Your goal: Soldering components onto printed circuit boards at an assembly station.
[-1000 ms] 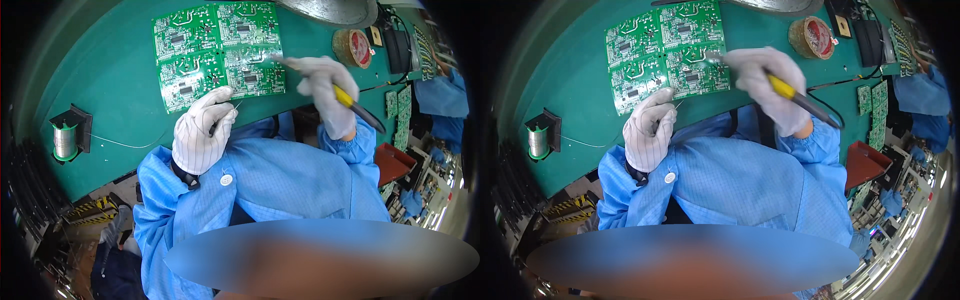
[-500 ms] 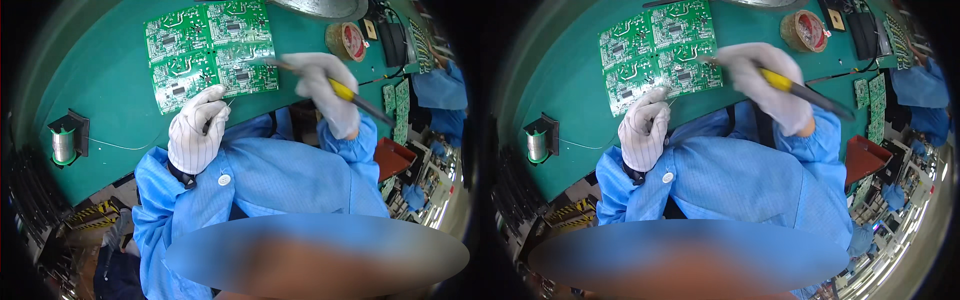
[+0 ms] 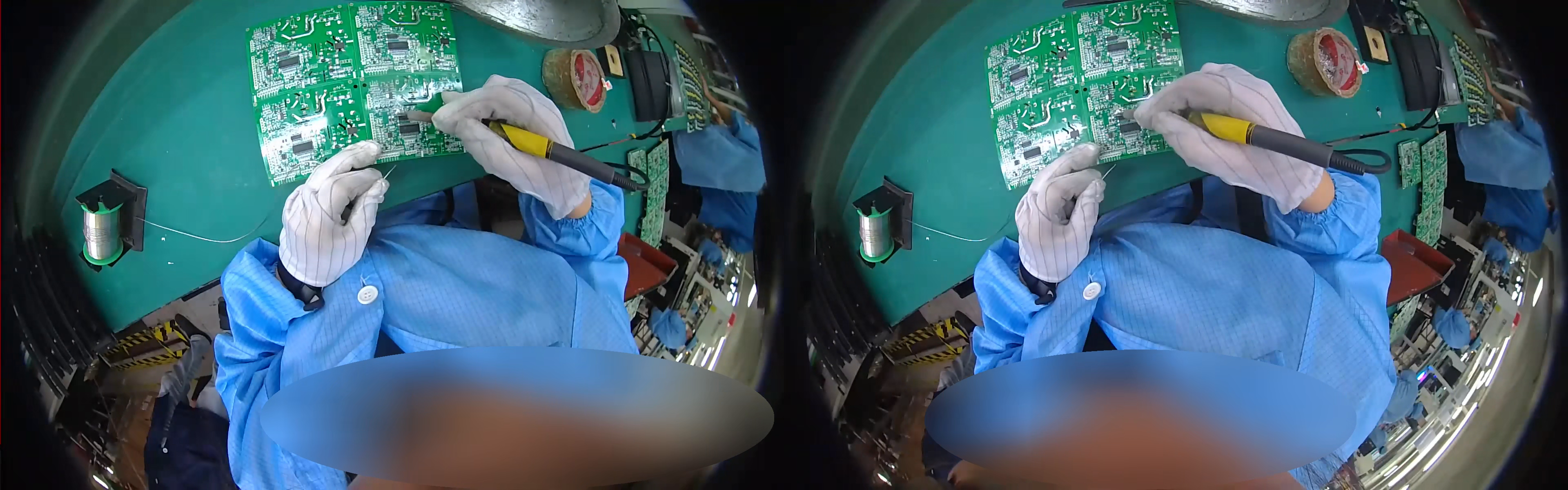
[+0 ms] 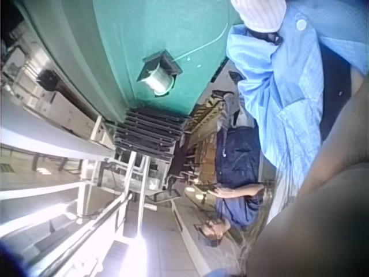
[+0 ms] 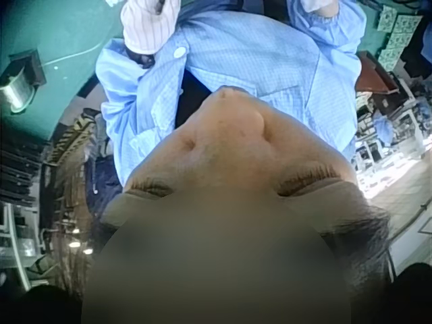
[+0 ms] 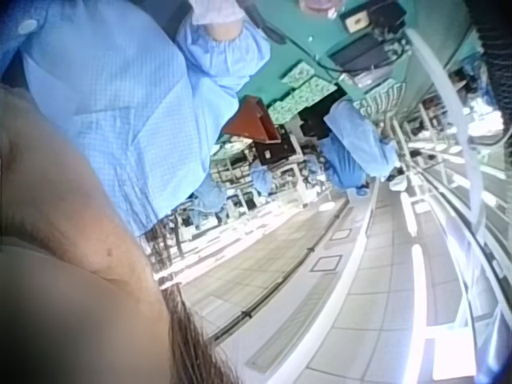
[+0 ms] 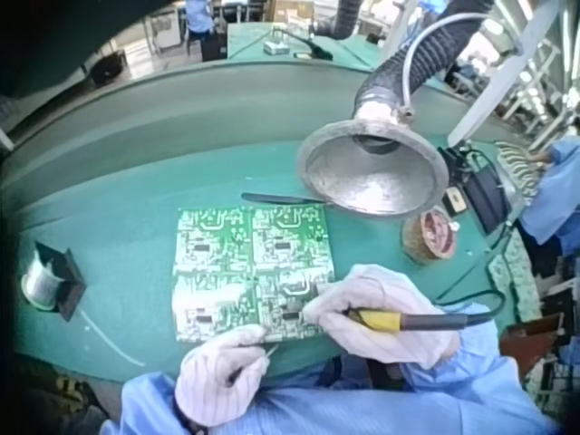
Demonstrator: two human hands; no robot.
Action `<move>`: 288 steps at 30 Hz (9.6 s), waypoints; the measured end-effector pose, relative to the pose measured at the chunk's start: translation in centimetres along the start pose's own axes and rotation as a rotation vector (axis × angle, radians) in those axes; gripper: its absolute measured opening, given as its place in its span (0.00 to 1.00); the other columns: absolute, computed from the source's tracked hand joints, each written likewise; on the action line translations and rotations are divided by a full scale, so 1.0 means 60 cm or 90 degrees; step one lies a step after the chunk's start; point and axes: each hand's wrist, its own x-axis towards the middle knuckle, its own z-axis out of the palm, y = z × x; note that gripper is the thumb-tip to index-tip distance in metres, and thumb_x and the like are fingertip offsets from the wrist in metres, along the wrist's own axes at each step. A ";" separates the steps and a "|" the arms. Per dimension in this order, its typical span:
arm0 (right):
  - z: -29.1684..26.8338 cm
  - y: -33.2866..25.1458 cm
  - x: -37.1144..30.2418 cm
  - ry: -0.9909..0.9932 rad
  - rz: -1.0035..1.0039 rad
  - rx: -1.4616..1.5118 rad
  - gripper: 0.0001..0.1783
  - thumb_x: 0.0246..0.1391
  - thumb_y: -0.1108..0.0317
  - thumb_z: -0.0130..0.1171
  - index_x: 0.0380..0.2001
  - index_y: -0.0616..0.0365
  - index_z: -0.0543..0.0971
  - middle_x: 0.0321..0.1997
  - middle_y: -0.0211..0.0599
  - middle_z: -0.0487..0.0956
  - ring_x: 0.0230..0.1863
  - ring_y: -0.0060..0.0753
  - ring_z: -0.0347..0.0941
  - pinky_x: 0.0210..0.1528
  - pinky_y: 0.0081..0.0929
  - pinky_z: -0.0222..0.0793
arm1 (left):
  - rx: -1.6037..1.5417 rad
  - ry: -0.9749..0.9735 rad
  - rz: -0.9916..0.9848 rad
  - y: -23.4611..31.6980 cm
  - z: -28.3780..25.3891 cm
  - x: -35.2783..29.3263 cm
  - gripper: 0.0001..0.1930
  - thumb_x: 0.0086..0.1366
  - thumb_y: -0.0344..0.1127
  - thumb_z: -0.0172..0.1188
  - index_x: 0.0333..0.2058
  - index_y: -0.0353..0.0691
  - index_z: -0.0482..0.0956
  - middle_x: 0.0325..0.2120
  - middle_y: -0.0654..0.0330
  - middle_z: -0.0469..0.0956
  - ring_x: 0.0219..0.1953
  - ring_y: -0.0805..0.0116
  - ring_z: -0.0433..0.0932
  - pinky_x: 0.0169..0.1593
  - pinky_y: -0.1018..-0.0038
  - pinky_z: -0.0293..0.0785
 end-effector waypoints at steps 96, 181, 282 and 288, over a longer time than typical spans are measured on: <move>-0.057 0.024 -0.174 0.408 0.177 -0.265 0.19 0.70 0.63 0.52 0.52 0.67 0.81 0.54 0.49 0.83 0.42 0.25 0.77 0.45 0.22 0.72 | 0.016 -0.017 0.000 0.000 0.000 -0.005 0.08 0.63 0.25 0.66 0.41 0.40 0.80 0.50 0.51 0.83 0.46 0.57 0.84 0.43 0.67 0.82; 0.012 -0.010 -0.087 0.245 0.206 0.220 0.11 0.62 0.79 0.56 0.47 0.64 0.81 0.46 0.40 0.84 0.40 0.21 0.77 0.38 0.21 0.73 | 0.299 0.096 0.108 0.017 0.010 0.082 0.09 0.56 0.28 0.72 0.34 0.44 0.81 0.44 0.61 0.84 0.45 0.58 0.82 0.51 0.63 0.76; 0.031 -0.021 -0.033 0.115 0.207 0.125 0.07 0.65 0.71 0.59 0.43 0.60 0.83 0.40 0.36 0.85 0.37 0.24 0.79 0.41 0.24 0.75 | 0.362 0.011 0.057 0.026 0.008 0.087 0.09 0.62 0.33 0.69 0.40 0.47 0.80 0.46 0.63 0.82 0.47 0.55 0.79 0.54 0.61 0.73; 0.034 -0.017 -0.035 0.110 0.168 0.054 0.07 0.60 0.74 0.60 0.41 0.60 0.83 0.41 0.38 0.86 0.40 0.34 0.82 0.47 0.30 0.77 | 0.347 0.026 0.077 0.022 0.010 0.089 0.09 0.60 0.33 0.69 0.39 0.47 0.80 0.46 0.64 0.81 0.45 0.56 0.79 0.51 0.62 0.74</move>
